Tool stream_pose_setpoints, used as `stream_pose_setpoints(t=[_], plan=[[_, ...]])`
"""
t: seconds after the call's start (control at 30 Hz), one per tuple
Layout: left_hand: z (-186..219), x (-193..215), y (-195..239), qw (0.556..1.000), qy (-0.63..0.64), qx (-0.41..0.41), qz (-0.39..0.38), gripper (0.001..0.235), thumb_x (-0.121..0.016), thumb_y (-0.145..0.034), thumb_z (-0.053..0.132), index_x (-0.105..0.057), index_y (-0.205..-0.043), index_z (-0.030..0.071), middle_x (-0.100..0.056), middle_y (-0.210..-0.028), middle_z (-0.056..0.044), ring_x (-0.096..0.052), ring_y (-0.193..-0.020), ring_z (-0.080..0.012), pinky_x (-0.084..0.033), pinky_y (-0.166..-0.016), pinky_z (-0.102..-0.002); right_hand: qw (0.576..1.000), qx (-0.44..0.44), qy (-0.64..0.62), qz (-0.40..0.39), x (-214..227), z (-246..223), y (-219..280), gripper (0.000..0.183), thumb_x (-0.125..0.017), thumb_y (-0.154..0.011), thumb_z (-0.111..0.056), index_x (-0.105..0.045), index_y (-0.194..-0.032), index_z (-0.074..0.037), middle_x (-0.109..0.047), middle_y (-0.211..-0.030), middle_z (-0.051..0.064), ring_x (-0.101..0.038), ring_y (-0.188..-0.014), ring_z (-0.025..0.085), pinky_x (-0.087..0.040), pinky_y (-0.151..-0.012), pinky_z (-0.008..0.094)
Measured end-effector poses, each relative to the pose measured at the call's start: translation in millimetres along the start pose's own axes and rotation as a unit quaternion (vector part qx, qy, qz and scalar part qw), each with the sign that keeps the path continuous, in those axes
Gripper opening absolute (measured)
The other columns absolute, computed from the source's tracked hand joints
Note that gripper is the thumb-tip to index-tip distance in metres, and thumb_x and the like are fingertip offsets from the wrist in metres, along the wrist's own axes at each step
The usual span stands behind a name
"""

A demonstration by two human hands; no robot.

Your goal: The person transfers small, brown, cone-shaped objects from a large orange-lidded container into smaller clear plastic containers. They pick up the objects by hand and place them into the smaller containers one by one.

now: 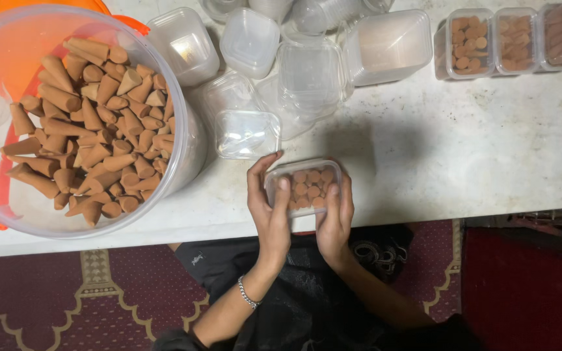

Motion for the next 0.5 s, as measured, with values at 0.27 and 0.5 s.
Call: stream_pose_setpoints(t=[0.27,0.5], plan=[[-17.9,0.6,10.5,0.999,-0.037,-0.002,0.006,0.056,-0.061,-0.096,0.030,-0.044,-0.141,0.001,-0.050,-0.137,-0.025,-0.045,-0.134,-0.0433,-0.037,-0.111,-0.060,0.998,-0.038,-0.048,0.009,2.5,-13.8,2.3,0.056,-0.049,-0.099,-0.027,-0.029,-0.146,-0.006,-0.045,-0.132,0.026,-0.053,-0.122,0.039,-0.049,-0.105,0.055],[13.4,12.1,-27.6,0.984,-0.109,-0.020,-0.140,0.029,-0.066,-0.093,0.031,-0.074,-0.113,0.012,-0.076,-0.096,-0.010,-0.070,-0.099,-0.0245,-0.053,-0.092,-0.042,0.968,-0.087,0.070,-0.224,6.2,-39.4,-26.1,0.049,-0.056,-0.095,-0.034,-0.043,-0.129,-0.001,-0.059,-0.104,0.017,-0.060,-0.099,0.026,-0.053,-0.087,0.045]])
Point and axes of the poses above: each hand's wrist, its own y-axis away from the middle knuckle, its own x-axis out of the back of the hand, z = x × y, the point moved 4 cm from there along -y, towards the middle knuckle
